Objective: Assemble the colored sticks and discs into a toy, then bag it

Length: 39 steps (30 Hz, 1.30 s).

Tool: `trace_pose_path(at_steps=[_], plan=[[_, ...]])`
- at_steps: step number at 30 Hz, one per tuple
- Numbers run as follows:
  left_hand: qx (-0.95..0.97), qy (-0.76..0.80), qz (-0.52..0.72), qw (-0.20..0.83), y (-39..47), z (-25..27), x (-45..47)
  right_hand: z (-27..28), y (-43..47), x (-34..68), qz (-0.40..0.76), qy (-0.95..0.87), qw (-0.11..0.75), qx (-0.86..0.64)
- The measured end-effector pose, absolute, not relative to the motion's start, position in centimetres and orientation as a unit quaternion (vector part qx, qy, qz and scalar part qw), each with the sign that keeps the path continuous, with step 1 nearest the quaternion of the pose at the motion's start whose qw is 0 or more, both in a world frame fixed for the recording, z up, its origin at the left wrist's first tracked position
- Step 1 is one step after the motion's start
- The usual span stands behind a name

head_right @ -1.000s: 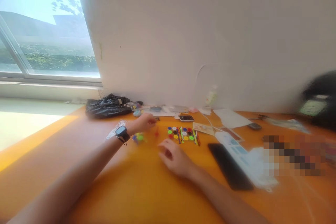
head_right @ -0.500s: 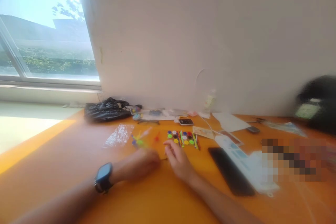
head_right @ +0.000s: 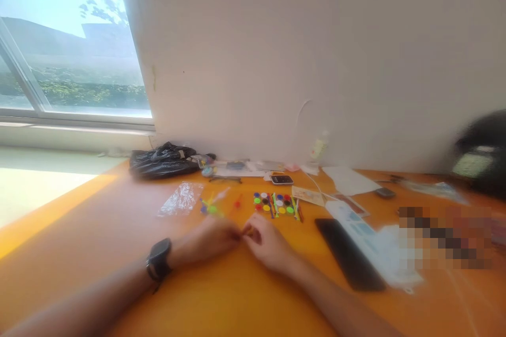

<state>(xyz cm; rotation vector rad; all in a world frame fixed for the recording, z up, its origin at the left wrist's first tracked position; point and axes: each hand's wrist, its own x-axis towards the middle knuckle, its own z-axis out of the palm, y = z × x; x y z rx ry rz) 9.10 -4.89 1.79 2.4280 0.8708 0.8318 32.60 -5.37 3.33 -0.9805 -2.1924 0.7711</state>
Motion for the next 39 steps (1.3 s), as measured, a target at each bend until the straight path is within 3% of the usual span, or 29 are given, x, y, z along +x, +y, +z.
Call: trace_pose_path(at_steps=[16,39], plan=[[0.89,0.333,0.281,0.133,-5.3,3.5,8.1,3.3,-5.5,31.8,0.385,-0.777,0.331,-0.372],[0.913,0.322,0.248,-0.005,-4.7,2.7,8.1,3.4,-5.8,31.5,0.319,-0.808,0.306,-0.388]])
